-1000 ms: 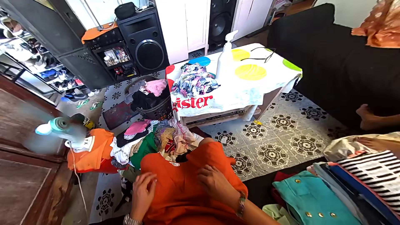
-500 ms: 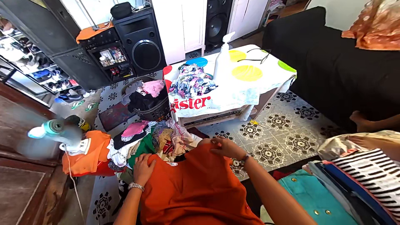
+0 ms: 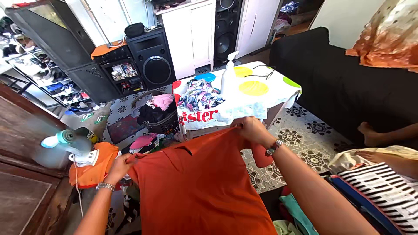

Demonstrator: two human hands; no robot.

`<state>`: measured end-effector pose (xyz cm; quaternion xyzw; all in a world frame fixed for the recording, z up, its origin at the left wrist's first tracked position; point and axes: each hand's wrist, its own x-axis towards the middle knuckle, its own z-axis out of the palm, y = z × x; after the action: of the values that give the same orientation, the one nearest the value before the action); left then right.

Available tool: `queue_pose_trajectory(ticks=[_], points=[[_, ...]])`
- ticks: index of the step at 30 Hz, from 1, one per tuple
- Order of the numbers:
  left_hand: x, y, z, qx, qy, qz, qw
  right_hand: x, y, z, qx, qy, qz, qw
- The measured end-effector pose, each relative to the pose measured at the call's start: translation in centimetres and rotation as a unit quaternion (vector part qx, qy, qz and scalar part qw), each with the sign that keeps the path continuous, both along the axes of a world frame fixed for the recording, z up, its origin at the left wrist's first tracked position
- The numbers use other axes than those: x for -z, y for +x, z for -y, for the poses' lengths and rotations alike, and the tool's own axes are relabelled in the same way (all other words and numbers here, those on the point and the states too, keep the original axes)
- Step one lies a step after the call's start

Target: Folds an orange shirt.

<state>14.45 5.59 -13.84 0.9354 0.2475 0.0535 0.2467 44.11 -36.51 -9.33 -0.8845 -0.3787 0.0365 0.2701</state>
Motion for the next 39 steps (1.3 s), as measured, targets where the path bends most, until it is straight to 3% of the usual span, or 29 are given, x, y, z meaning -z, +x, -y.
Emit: queue_pose_trajectory(ticks=[5, 8, 11, 14, 16, 21, 26, 29, 35, 39], points=[[-7.6, 1.4, -1.6, -0.052, 0.051, 0.117, 0.990, -6.1, 1.0, -1.9, -0.069, 0.106, 0.090, 0.988], [-9.9, 1.7, -2.2, -0.073, -0.055, 0.216, 0.972, -9.5, 0.8, -2.2, -0.130, 0.156, 0.032, 0.979], [-10.7, 1.3, -2.0, -0.056, -0.182, 0.321, 0.928, -11.0, 0.5, -1.7, -0.182, 0.179, -0.082, 0.963], [-10.5, 0.7, -1.1, -0.049, -0.263, 0.355, 0.896, -11.1, -0.1, -1.1, -0.210, 0.213, -0.174, 0.938], [-10.3, 0.4, -0.6, -0.048, -0.280, 0.350, 0.893, -10.7, -0.3, -1.1, -0.194, 0.229, -0.165, 0.940], [-11.1, 0.5, -0.2, -0.052, -0.191, 0.314, 0.929, -10.6, 0.1, -1.5, -0.144, 0.252, -0.072, 0.954], [-14.1, 1.2, -2.0, -0.063, -0.070, 0.282, 0.955, -13.3, 1.3, -2.5, -0.090, 0.231, 0.045, 0.968], [-16.0, 1.4, -2.1, -0.061, -0.039, 0.300, 0.951, -15.0, 1.7, -3.3, -0.072, 0.222, 0.123, 0.965], [-18.2, 0.8, -1.7, -0.088, -0.058, 0.385, 0.917, -17.8, 0.0, -4.3, -0.059, 0.219, 0.174, 0.958], [-18.1, -0.1, -2.0, -0.091, -0.046, 0.409, 0.907, -18.4, -1.1, -3.8, -0.063, 0.130, 0.278, 0.950]])
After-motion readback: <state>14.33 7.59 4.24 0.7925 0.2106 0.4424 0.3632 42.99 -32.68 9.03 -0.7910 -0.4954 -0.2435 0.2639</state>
